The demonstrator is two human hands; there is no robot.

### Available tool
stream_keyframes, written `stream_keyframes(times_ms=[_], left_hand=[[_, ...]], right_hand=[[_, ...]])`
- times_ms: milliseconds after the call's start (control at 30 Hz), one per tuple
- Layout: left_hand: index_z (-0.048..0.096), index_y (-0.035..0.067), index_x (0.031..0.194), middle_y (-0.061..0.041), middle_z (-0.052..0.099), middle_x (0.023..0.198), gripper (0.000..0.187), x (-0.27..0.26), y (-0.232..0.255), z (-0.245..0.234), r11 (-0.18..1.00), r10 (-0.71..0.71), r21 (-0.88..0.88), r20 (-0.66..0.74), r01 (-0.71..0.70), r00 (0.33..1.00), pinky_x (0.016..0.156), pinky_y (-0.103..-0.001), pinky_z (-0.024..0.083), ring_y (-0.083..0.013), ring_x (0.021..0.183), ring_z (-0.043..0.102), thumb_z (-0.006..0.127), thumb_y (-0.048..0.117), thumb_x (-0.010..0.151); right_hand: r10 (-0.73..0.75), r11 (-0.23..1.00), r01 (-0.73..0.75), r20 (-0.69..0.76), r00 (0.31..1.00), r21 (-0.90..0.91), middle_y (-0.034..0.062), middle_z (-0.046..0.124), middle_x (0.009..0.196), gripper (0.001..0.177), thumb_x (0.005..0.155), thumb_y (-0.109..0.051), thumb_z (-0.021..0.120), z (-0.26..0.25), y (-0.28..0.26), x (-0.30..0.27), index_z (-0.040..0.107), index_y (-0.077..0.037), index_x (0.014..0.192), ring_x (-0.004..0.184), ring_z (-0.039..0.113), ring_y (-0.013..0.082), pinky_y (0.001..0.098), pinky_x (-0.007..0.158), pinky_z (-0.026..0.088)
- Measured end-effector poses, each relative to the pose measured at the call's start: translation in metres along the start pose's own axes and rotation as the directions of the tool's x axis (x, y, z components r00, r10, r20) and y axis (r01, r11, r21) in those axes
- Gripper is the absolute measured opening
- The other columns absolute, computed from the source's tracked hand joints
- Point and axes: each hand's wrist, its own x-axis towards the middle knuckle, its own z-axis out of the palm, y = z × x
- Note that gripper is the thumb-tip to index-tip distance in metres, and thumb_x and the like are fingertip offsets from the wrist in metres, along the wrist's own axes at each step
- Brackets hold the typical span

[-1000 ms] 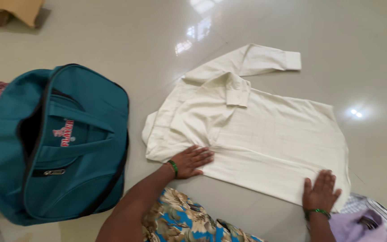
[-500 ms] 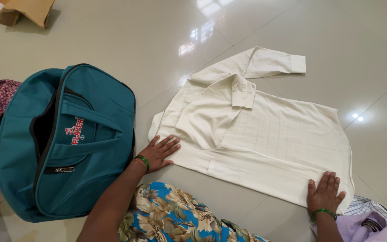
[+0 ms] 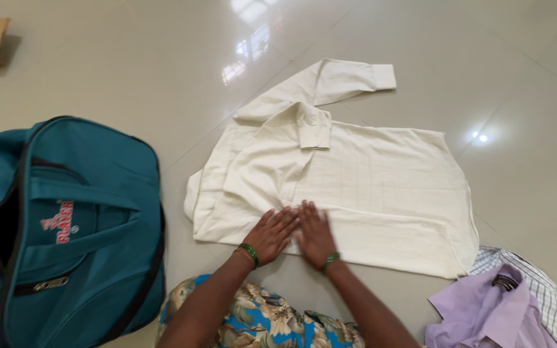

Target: The person buttons the front and cuffs of a white shirt, then lays it flat on the floor and folds the sleeves and bottom half.

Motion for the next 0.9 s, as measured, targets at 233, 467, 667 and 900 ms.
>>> stream_keyframes(times_ms=[233, 467, 667, 900], left_hand=[[0.027, 0.02, 0.16, 0.0, 0.019, 0.169, 0.065, -0.009, -0.001, -0.003, 0.997, -0.052, 0.048, -0.033, 0.053, 0.998, 0.123, -0.048, 0.003, -0.0193, 0.155, 0.012, 0.039, 0.044, 0.101], [0.027, 0.021, 0.159, 0.001, 0.02, 0.168, 0.064, -0.003, -0.003, -0.011, 0.997, -0.037, 0.071, -0.032, 0.039, 0.999, 0.123, -0.048, 0.004, -0.0197, 0.154, 0.013, 0.037, 0.045, 0.101], [0.024, 0.02, 0.16, 0.001, 0.016, 0.169, 0.063, -0.005, -0.004, 0.0, 0.994, -0.033, 0.107, 0.022, 0.03, 0.999, 0.123, -0.047, 0.002, -0.0192, 0.154, 0.012, 0.031, 0.048, 0.104], [0.021, 0.023, 0.16, 0.001, 0.014, 0.168, 0.068, -0.051, -0.07, -0.004, 0.982, 0.142, 0.128, -0.012, -0.139, 0.99, 0.123, -0.047, 0.001, -0.019, 0.153, 0.01, 0.03, 0.057, 0.103]], right_hand=[[0.027, 0.999, -0.029, 0.067, 0.997, 0.025, 0.0108, 0.01, 0.169, 0.082, 0.097, -0.051, 0.047, -0.037, 0.038, -0.016, 0.018, -0.007, 0.16, 0.156, 0.006, 0.0246, 0.0475, 0.124, 0.002], [0.159, 0.986, -0.164, -0.107, 0.981, -0.04, 0.0122, 0.011, 0.169, 0.089, 0.094, -0.057, 0.044, -0.044, 0.202, -0.093, 0.016, -0.005, 0.16, 0.157, 0.007, 0.025, 0.0467, 0.125, 0.003], [0.226, 0.965, -0.255, -0.299, 0.927, -0.06, 0.0127, 0.016, 0.169, 0.082, 0.098, -0.058, 0.033, -0.05, 0.252, -0.135, 0.021, -0.005, 0.16, 0.157, 0.011, 0.0254, 0.05, 0.125, 0.004], [0.205, 0.971, -0.235, -0.33, 0.922, -0.054, 0.0112, 0.017, 0.169, 0.081, 0.098, -0.057, 0.035, -0.052, 0.248, -0.134, 0.022, -0.006, 0.159, 0.156, 0.012, 0.025, 0.0508, 0.124, 0.004]])
